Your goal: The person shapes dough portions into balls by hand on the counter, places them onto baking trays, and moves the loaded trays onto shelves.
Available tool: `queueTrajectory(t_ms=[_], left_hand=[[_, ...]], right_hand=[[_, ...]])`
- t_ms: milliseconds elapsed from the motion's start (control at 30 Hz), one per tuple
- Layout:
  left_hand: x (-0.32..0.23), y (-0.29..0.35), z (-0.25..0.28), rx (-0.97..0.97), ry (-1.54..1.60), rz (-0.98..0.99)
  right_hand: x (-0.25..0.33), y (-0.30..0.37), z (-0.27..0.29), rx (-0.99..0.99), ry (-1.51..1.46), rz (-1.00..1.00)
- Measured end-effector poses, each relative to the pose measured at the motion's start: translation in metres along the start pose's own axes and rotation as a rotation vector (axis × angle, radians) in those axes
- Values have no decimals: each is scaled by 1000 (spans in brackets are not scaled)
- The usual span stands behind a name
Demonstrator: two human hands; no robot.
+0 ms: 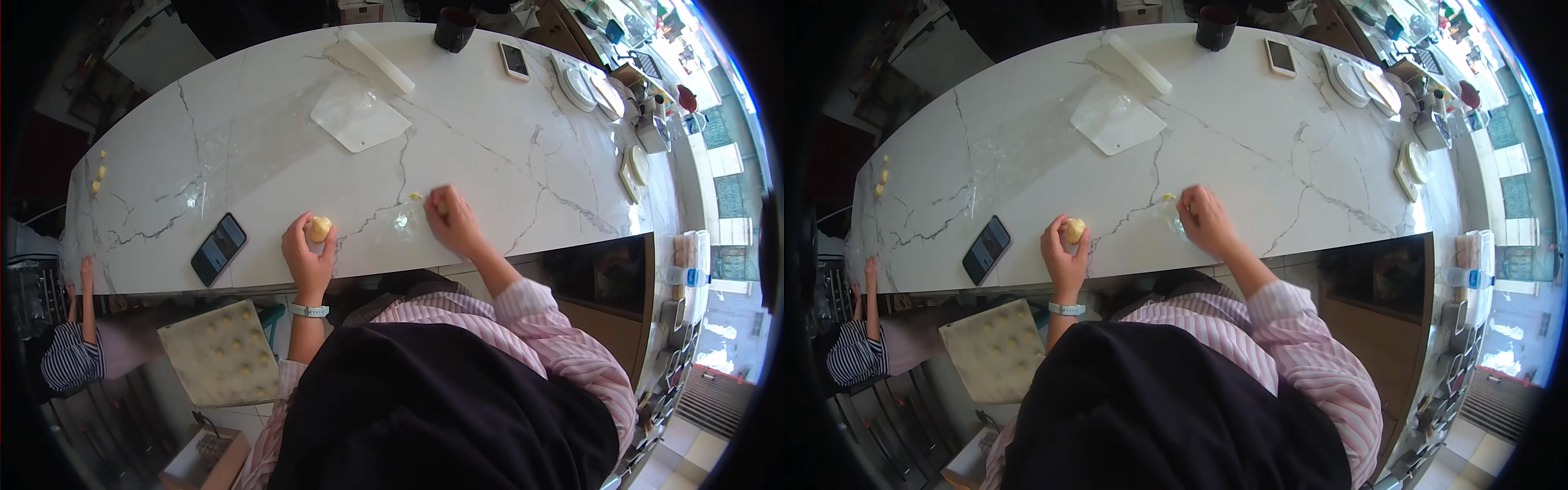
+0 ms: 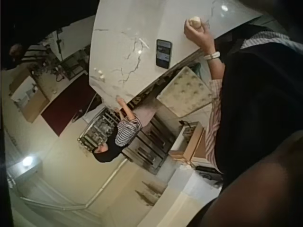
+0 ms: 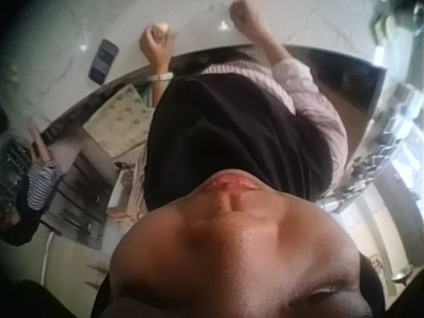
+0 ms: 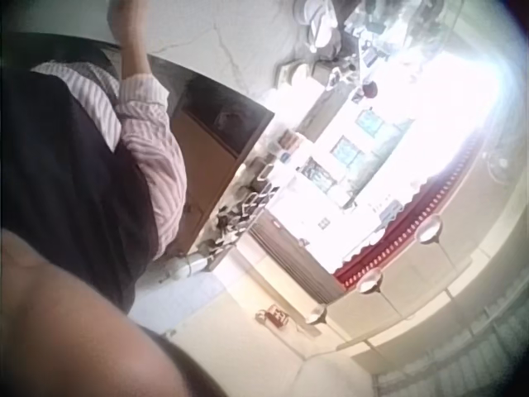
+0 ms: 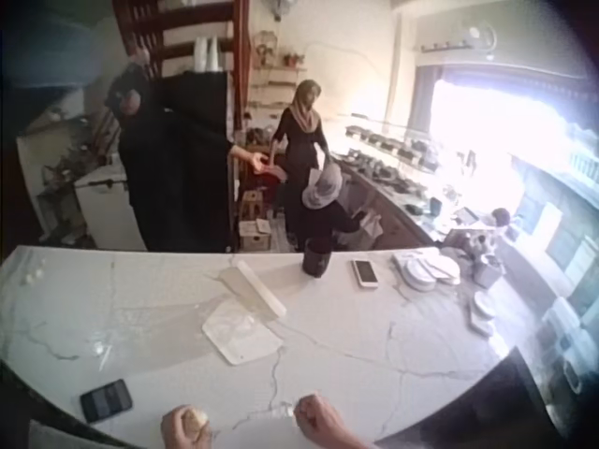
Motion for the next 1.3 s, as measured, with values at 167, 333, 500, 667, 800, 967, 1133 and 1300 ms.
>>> queueTrajectory(t_ms=[167, 333, 500, 667, 800, 967, 1133, 1300], left_hand=[[-5, 0, -1, 8, -97, -75], [-10, -1, -4, 14, -195, -110], [-7, 0, -1, 20, -187, -164], [-22, 2, -10, 39, -208, -173], [-1, 7, -6, 14, -206, -137], [-8, 7, -12, 38, -178, -138], [-12, 4, -7, 63, -266, -140], [-8, 4, -6, 63, -215, -139]], right_hand=[[-41, -15, 68, -199, 393, 141], [3, -35, 1, -87, 99, -34], [-29, 17, 47, -60, -108, -7], [-30, -60, 34, -241, 192, 29], [0, 12, 17, 94, -54, 17], [-39, -19, 77, -308, 356, 157], [0, -22, 8, -6, 20, 0], [-42, 13, 61, -126, 332, 60]])
Point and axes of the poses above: each hand's wrist, its own y-axis away from the middle knuckle, its own z-axis out of the back of the hand, x = y × z, the point moved 5 cm from there along -y, towards the middle knuckle
